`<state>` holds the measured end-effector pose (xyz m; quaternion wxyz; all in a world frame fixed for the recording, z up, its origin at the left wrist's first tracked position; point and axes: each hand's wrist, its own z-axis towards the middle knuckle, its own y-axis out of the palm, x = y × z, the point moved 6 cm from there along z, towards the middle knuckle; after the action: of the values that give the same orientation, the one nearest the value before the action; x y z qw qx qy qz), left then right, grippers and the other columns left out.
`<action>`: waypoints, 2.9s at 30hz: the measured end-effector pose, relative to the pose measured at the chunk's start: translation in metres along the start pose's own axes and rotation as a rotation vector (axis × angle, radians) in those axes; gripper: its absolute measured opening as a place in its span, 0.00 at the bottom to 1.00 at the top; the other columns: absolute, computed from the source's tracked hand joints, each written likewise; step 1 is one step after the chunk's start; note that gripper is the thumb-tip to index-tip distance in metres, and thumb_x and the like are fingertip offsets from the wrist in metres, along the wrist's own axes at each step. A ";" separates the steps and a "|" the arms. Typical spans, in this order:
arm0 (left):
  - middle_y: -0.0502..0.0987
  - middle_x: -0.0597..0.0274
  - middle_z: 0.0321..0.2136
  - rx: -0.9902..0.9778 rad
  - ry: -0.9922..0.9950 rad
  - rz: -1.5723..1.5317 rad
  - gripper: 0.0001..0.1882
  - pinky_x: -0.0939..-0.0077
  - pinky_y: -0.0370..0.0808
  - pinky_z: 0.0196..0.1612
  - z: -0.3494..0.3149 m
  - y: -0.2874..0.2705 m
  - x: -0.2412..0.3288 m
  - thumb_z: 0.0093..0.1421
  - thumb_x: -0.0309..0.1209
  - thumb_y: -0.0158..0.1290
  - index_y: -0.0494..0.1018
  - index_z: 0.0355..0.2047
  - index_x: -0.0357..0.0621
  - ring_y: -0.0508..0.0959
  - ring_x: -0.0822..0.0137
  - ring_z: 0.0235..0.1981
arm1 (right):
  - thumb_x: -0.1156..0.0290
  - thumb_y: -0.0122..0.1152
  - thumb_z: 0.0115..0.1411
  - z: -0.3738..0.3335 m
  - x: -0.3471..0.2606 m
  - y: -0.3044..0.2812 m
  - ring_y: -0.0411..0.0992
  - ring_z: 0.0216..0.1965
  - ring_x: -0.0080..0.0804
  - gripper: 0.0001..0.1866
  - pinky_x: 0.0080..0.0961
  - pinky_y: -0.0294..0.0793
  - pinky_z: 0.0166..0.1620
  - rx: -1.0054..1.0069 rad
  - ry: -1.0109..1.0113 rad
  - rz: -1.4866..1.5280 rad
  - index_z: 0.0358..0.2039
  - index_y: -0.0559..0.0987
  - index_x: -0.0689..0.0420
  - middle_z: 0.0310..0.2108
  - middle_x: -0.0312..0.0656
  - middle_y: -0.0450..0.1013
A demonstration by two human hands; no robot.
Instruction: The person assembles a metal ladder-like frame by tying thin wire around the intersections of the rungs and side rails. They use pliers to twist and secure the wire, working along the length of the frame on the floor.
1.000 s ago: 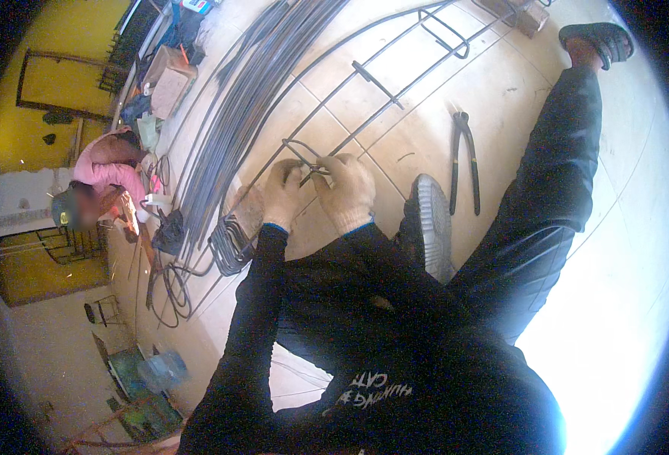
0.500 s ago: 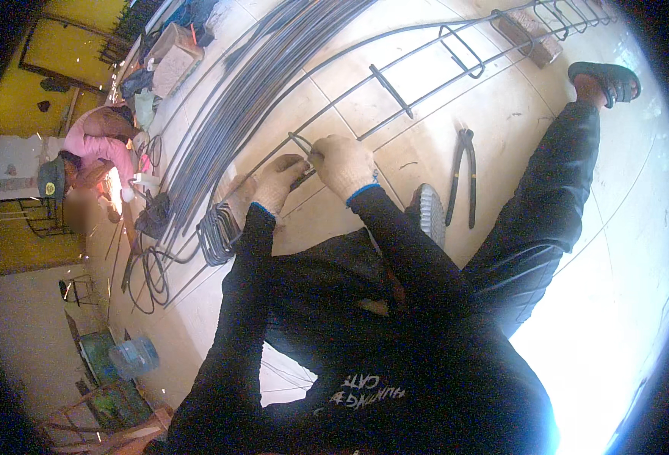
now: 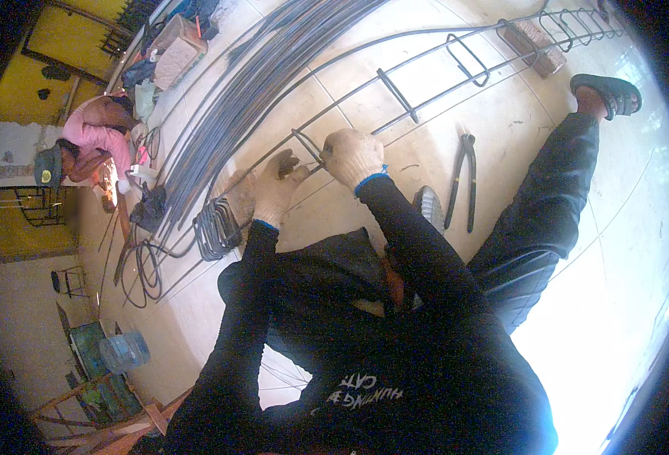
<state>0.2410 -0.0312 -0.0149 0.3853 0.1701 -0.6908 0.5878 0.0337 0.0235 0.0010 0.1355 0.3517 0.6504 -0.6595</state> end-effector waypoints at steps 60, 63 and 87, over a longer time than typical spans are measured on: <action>0.86 0.46 0.39 -0.004 0.221 -0.031 0.10 0.59 0.82 0.46 -0.023 0.014 0.038 0.72 0.30 0.58 0.83 0.47 0.39 0.87 0.51 0.40 | 0.62 0.68 0.61 0.028 0.002 0.007 0.87 0.44 0.48 0.09 0.45 0.85 0.45 -0.016 -0.096 -0.015 0.39 0.92 0.43 0.39 0.43 0.88; 0.86 0.47 0.39 -0.009 0.273 -0.025 0.09 0.60 0.82 0.46 -0.020 0.016 0.035 0.72 0.29 0.58 0.83 0.47 0.39 0.88 0.51 0.40 | 0.59 0.68 0.63 0.024 0.001 0.006 0.86 0.40 0.48 0.10 0.45 0.85 0.45 0.029 -0.084 0.026 0.40 0.92 0.45 0.35 0.44 0.87; 0.86 0.56 0.41 -0.297 -0.329 -0.503 0.18 0.71 0.83 0.42 0.025 0.031 -0.003 0.79 0.39 0.53 0.80 0.52 0.33 0.85 0.66 0.38 | 0.69 0.70 0.61 -0.064 -0.009 0.036 0.83 0.43 0.47 0.06 0.42 0.83 0.45 0.566 -0.240 0.335 0.40 0.89 0.49 0.40 0.39 0.85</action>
<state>0.2134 -0.0475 -0.0380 0.4224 0.3698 -0.7581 0.3319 0.0815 0.0781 -0.0142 0.2145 0.3973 0.3545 -0.8188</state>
